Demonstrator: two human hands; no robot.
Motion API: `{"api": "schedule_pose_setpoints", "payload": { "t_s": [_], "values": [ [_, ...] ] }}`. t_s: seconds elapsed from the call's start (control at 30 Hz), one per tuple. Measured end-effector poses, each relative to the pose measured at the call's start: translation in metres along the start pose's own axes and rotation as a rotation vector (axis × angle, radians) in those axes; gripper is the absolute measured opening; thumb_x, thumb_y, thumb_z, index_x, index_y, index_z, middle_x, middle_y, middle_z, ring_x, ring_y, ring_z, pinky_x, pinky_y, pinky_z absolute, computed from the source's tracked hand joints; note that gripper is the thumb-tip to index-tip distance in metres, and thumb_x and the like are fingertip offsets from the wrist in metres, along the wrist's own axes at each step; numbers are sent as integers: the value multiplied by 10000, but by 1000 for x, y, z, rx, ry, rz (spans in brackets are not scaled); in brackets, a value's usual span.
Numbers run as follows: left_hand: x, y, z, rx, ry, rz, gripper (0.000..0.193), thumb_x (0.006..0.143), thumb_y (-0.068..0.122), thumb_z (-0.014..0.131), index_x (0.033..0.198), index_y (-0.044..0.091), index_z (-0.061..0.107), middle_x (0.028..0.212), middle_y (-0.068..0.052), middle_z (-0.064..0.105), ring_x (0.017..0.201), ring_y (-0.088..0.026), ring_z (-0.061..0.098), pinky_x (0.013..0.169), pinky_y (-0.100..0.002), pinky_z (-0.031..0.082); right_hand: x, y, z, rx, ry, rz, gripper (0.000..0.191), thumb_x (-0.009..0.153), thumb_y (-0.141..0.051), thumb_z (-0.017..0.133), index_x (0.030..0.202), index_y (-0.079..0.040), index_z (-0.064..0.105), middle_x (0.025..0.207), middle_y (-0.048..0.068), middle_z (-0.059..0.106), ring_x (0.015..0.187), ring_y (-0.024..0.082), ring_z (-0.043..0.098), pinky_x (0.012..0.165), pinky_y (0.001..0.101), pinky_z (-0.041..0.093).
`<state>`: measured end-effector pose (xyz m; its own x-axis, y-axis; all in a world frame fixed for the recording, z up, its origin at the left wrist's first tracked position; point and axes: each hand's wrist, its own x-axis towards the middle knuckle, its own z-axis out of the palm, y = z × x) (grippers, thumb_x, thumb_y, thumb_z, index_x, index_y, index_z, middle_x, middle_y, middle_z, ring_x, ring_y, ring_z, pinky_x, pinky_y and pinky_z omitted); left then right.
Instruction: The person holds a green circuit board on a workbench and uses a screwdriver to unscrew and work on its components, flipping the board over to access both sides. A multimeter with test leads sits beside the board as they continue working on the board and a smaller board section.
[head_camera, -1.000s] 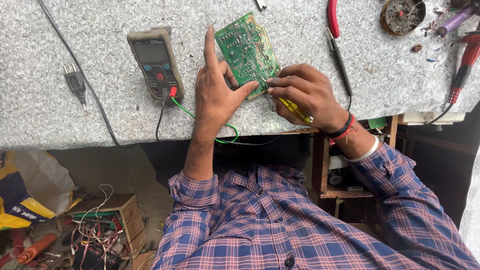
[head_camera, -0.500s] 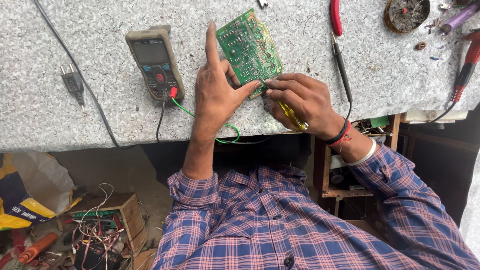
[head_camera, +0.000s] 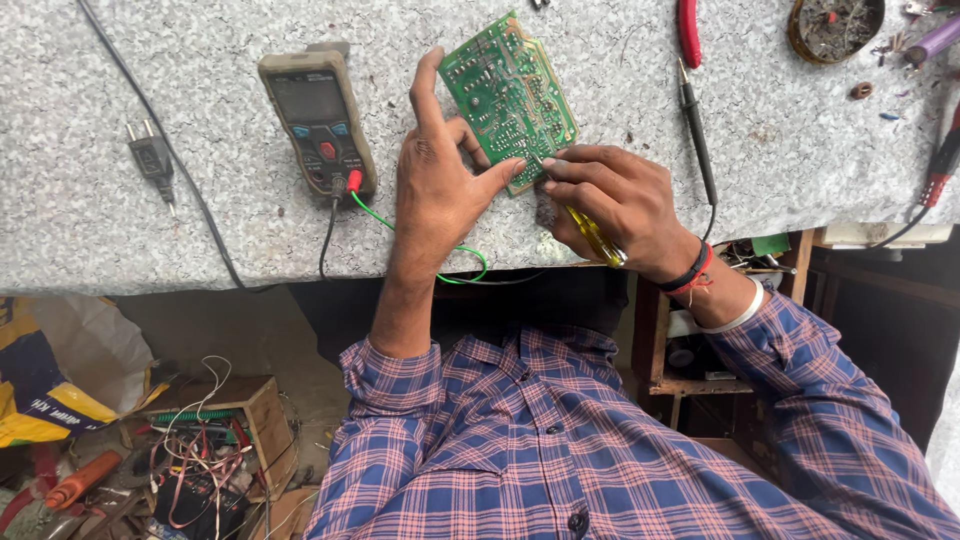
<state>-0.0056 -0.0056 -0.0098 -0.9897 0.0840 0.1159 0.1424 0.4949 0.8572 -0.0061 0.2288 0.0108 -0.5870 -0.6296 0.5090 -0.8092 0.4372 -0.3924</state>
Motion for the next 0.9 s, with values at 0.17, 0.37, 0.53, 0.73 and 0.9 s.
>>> {"api": "schedule_pose_setpoints", "payload": {
  "t_s": [0.17, 0.37, 0.53, 0.73, 0.9],
  "values": [
    [1, 1, 0, 36, 16, 18, 1208, 812, 123, 963, 1607, 48, 57, 790, -34, 741, 775, -175, 779, 739, -328, 599, 2, -1, 0, -43, -8, 5, 269, 821, -73, 826, 1055, -53, 694, 1182, 101, 739, 1111, 288, 718, 865, 384, 614],
    [0, -1, 0, 49, 21, 60, 1210, 830, 123, 960, 1610, 42, 38, 805, -44, 750, 794, -182, 787, 758, -331, 602, 5, -1, 2, -34, -4, 35, 262, 858, -45, 832, 1085, -58, 701, 1217, 93, 743, 1116, 279, 713, 859, 374, 604],
    [-2, 1, 3, 29, 29, 5, 1213, 823, 135, 969, 1615, 49, 53, 796, -40, 754, 782, -175, 792, 743, -329, 610, 5, -2, -2, 19, 1, 27, 271, 813, -44, 815, 1055, -50, 692, 1177, 102, 739, 1113, 300, 717, 880, 393, 611],
    [-1, 0, 3, 37, 31, 33, 1221, 823, 142, 967, 1610, 46, 37, 804, -37, 756, 803, -178, 796, 761, -331, 610, 4, -5, -2, 50, 3, 55, 235, 827, -37, 804, 1030, -50, 686, 1161, 105, 743, 1128, 303, 727, 912, 389, 618],
    [-2, -1, 2, 62, 33, 63, 1230, 827, 137, 966, 1610, 40, 23, 800, -49, 745, 810, -188, 789, 779, -344, 605, 5, -3, 0, 56, 3, 83, 215, 855, -20, 797, 1037, -50, 686, 1168, 100, 744, 1124, 292, 728, 907, 384, 619]
  ]
}}
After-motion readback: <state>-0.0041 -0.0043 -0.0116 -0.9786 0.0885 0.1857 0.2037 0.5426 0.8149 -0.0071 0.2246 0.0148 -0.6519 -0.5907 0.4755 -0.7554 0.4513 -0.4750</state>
